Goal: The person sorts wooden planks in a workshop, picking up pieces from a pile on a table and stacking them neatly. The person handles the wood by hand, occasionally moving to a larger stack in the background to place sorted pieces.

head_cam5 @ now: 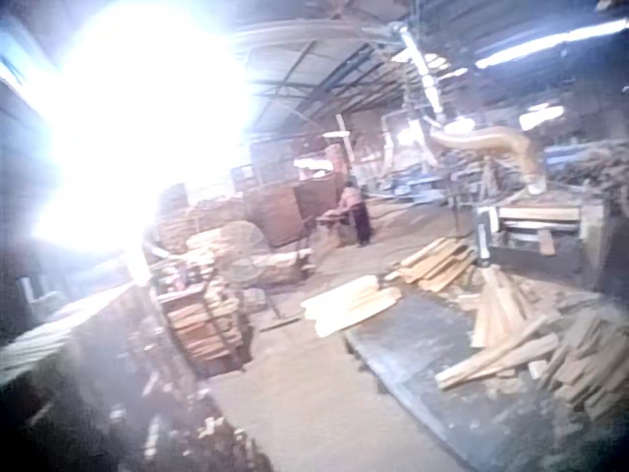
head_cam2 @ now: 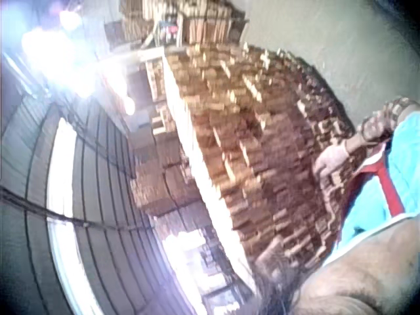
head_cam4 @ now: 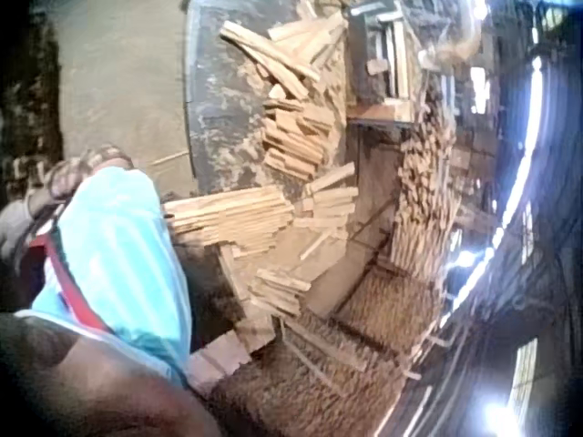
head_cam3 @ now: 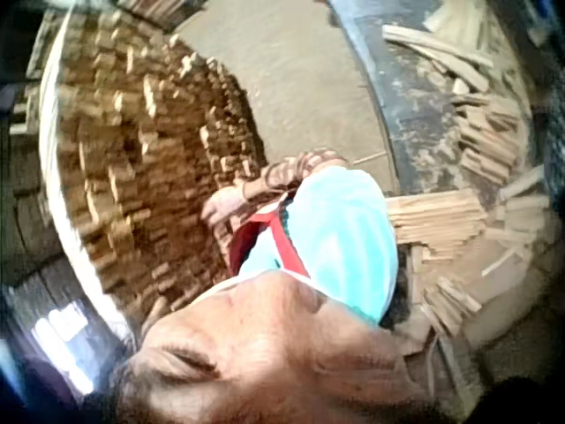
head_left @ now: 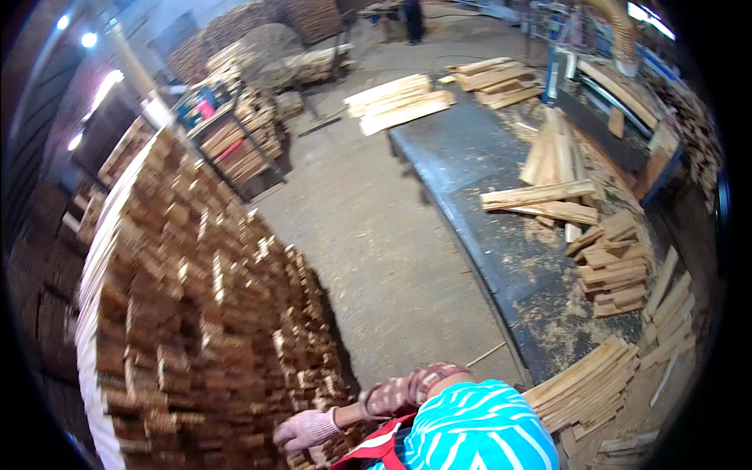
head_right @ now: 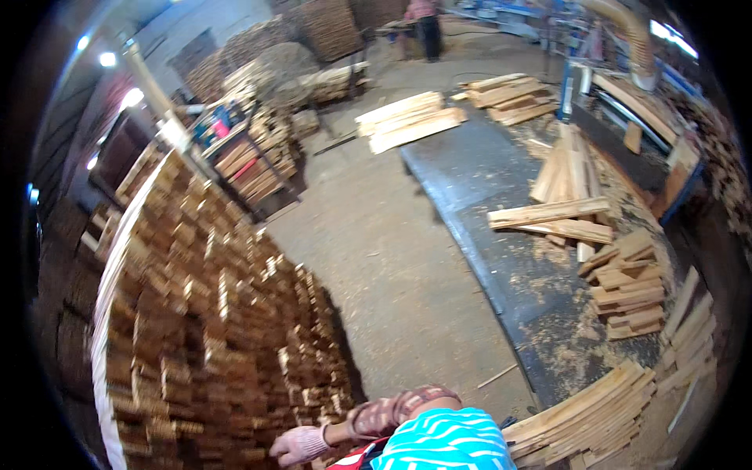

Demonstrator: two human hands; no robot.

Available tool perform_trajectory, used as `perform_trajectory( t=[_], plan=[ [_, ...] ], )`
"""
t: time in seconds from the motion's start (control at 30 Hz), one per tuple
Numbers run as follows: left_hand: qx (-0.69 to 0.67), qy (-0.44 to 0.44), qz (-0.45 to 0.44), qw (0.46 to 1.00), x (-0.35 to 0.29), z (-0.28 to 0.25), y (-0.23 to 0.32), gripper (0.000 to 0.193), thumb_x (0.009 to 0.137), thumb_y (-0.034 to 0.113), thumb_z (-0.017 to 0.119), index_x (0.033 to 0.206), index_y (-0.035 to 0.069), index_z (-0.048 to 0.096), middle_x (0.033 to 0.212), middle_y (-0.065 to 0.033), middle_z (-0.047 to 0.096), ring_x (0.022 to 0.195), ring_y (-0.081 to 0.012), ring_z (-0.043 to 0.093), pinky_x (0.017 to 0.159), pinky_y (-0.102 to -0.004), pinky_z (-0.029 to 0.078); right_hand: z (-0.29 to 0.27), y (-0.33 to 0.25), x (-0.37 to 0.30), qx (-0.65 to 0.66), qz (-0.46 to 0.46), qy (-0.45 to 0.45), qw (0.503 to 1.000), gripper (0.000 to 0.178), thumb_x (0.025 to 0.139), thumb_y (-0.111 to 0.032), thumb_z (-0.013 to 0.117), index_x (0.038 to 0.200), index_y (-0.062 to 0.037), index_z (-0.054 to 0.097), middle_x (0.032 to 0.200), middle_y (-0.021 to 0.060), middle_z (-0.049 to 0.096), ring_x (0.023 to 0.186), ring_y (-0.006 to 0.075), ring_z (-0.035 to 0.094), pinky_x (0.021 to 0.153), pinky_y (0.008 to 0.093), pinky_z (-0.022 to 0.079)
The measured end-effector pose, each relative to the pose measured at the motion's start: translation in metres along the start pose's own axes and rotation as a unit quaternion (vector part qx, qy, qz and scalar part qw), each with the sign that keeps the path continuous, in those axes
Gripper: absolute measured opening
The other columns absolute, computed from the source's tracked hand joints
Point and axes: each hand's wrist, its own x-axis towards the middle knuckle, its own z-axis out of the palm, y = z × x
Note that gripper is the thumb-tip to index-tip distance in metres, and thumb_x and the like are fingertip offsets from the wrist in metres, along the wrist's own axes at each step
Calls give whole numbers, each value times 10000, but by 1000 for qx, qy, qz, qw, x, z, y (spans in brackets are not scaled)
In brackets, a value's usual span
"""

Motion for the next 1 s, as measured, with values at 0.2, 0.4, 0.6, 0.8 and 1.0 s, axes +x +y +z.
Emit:
perform_trajectory(
  t=[0.2,0.4,0.6,0.8,1.0],
  plan=[
    [-8,-9,-140,990,107,121,5,494,1039,188,498,1483,-5,400,1446,-140,526,1367,-231,461,1095,-392,386,-115,96,-193,-168,444,-111,873,355,751,-326,587,921,-55,742,861,168,725,828,348,707,692,494,532],
    [34,-340,2,940,301,278,-51,526,939,82,570,1441,-9,443,1305,-122,596,1153,-187,579,974,-313,459,-197,110,-356,-133,495,358,781,485,862,-420,551,1121,-38,701,1114,220,695,1062,364,668,902,466,510],
    [177,-607,33,774,376,500,-57,578,911,118,693,1435,7,475,1392,-140,584,1282,-224,551,1042,-350,456,-257,180,-482,338,250,777,468,285,923,-302,670,1133,-110,685,906,12,704,765,140,654,623,315,516],
    [193,-711,76,671,437,733,-96,679,895,286,728,1458,22,454,1432,-149,553,1321,-277,528,1079,-376,427,-364,218,-578,360,52,918,156,475,914,-420,672,1215,-55,627,1097,148,676,963,289,675,789,418,562],
    [195,-753,217,590,433,932,-121,914,835,399,755,1531,12,305,1501,-201,459,1385,-293,458,1112,-361,387,-410,231,-606,330,-6,944,-3,391,913,-292,702,1197,-36,618,1074,139,685,974,292,684,824,466,572]
  ],
)
